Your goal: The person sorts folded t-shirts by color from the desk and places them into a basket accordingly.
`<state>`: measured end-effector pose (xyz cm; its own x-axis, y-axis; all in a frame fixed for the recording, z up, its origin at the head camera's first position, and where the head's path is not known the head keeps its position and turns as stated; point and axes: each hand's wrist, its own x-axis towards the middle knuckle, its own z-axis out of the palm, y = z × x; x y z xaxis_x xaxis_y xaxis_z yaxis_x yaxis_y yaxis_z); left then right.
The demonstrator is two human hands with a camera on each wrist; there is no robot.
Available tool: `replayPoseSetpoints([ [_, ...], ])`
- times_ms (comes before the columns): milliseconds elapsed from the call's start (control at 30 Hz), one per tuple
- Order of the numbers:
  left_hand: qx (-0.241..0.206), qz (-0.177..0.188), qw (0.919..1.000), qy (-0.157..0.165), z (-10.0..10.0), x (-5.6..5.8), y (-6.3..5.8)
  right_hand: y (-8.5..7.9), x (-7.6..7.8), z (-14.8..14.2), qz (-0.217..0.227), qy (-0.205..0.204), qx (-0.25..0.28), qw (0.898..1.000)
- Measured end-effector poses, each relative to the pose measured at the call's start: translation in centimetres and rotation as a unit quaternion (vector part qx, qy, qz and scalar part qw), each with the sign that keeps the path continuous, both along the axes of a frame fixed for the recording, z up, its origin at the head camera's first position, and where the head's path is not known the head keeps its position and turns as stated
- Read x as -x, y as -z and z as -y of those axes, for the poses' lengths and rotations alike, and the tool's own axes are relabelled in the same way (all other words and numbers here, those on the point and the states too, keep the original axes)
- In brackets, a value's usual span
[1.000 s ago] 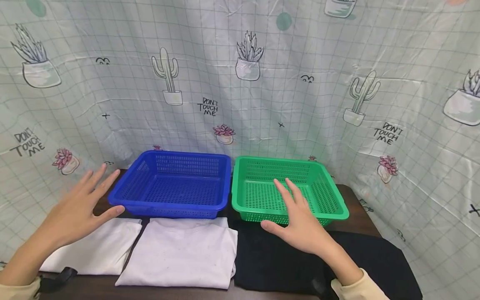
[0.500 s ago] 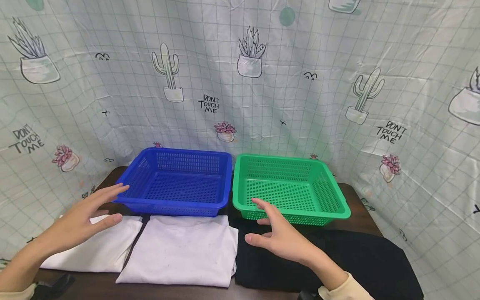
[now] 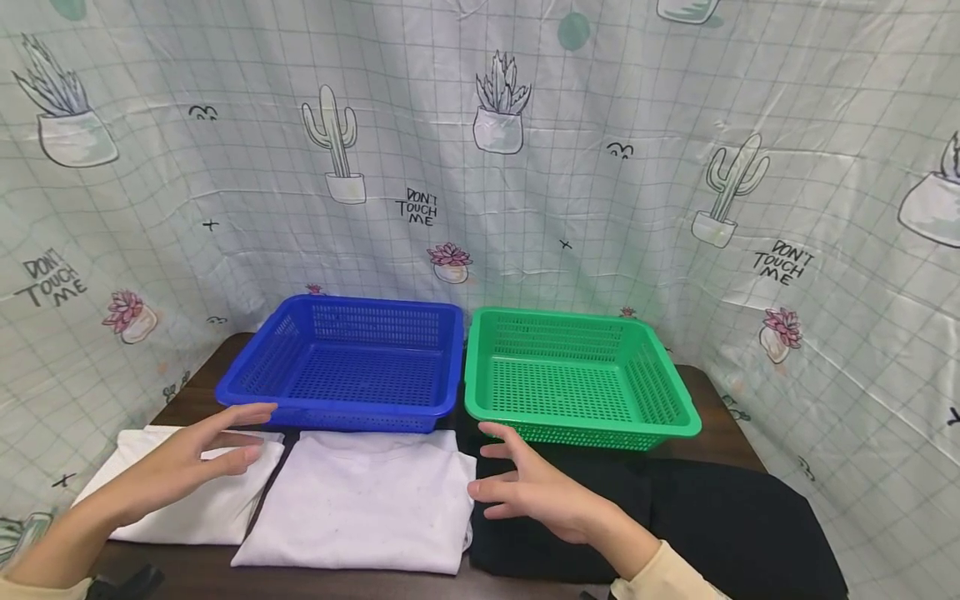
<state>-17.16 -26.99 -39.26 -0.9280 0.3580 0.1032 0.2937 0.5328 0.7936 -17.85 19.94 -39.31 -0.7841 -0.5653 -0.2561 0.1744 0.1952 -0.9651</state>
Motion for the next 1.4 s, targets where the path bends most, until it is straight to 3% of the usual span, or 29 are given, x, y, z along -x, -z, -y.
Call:
replayPoseSetpoints([
  [100, -0.041, 0.046, 0.998, 0.014, -0.1, 0.0, 0.4, 0.5, 0.3, 0.5, 0.032, 0.005, 0.012, 0.999],
  [267, -0.086, 0.124, 0.9878, 0.039, -0.3, 0.3, 1.3, 1.3, 0.5, 1.0, 0.066, 0.014, 0.02, 0.998],
  [500, -0.109, 0.193, 0.9737, 0.052, -0.7, 0.6, 2.5, 2.3, 0.7, 1.4, 0.08, 0.017, 0.018, 0.996],
  [667, -0.101, 0.235, 0.9659, 0.039, -1.1, 0.6, 2.6, 2.5, 0.8, 1.8, 0.094, 0.017, 0.015, 0.995],
  [900, -0.092, 0.256, 0.9618, 0.031, -1.5, 0.7, 2.6, 1.8, 0.9, 2.9, 0.115, 0.052, -0.012, 0.992],
  [1167, -0.097, 0.271, 0.9568, 0.039, -1.5, 0.9, 2.4, 1.1, 0.5, 3.6, 0.101, 0.066, -0.046, 0.992],
  [1400, -0.107, 0.276, 0.9544, 0.038, -1.4, 1.1, 3.0, 2.4, 1.2, 4.0, 0.121, 0.072, -0.001, 0.99],
])
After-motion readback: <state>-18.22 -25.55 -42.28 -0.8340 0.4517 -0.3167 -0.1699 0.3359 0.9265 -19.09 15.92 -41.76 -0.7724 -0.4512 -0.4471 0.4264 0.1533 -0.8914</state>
